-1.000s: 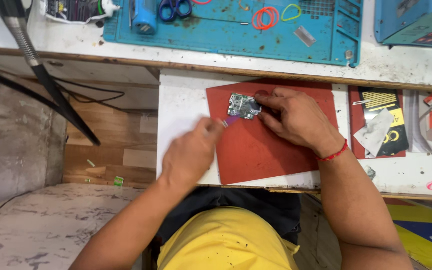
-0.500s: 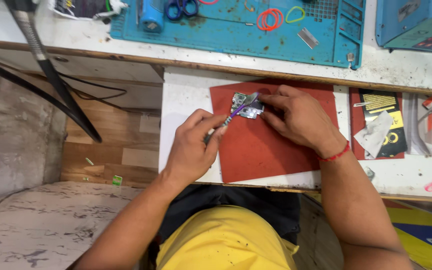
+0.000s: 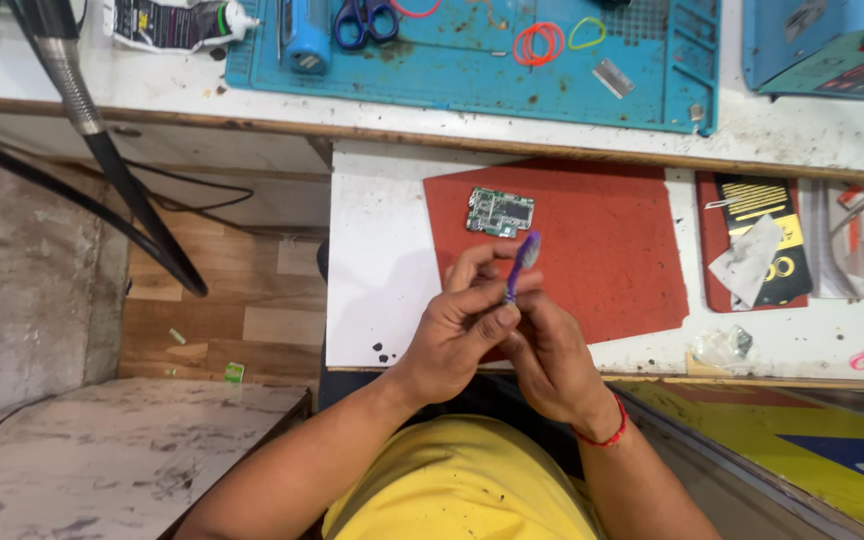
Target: The person uses a small brush to clean a green circuit board placed on a red mat. They repeatedly scrub the surface of the board, focusing on specific areas, and occasionally reposition the board to access different sides. The workspace is cluttered with various tools and electronic components.
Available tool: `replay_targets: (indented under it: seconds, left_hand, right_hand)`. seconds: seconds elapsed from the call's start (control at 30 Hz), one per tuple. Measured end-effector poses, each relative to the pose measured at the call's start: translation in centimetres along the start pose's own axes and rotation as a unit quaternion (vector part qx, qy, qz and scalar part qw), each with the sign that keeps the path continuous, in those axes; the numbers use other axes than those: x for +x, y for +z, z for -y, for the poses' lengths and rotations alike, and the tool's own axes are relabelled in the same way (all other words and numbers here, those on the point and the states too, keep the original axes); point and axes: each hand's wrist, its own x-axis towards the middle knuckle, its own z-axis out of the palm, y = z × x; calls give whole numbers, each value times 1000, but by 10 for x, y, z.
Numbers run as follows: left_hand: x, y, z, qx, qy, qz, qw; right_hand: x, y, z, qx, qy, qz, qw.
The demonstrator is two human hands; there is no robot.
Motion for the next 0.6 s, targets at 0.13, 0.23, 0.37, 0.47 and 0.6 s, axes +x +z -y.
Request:
replay_targets:
  seconds: [0.13, 0.23, 0.37, 0.47, 0.6]
  left_hand:
    - [32, -37, -17, 312, 63, 11, 948]
    - [68, -61, -22, 459, 98, 57, 881]
    - [82, -64, -21, 504, 132, 73, 850]
    - [74, -64, -16, 500, 137, 57, 853]
    - [71, -66, -14, 478, 104, 37, 872]
  right_hand:
    - [-15, -25, -12, -101, 61, -63, 991]
    - [-10, -44, 6, -233, 90, -86, 964]
    - [8, -48, 29, -397, 92, -96, 908]
    - [8, -42, 34, -439, 141, -101, 882]
    - [9, -27, 34, -464, 66, -30, 883]
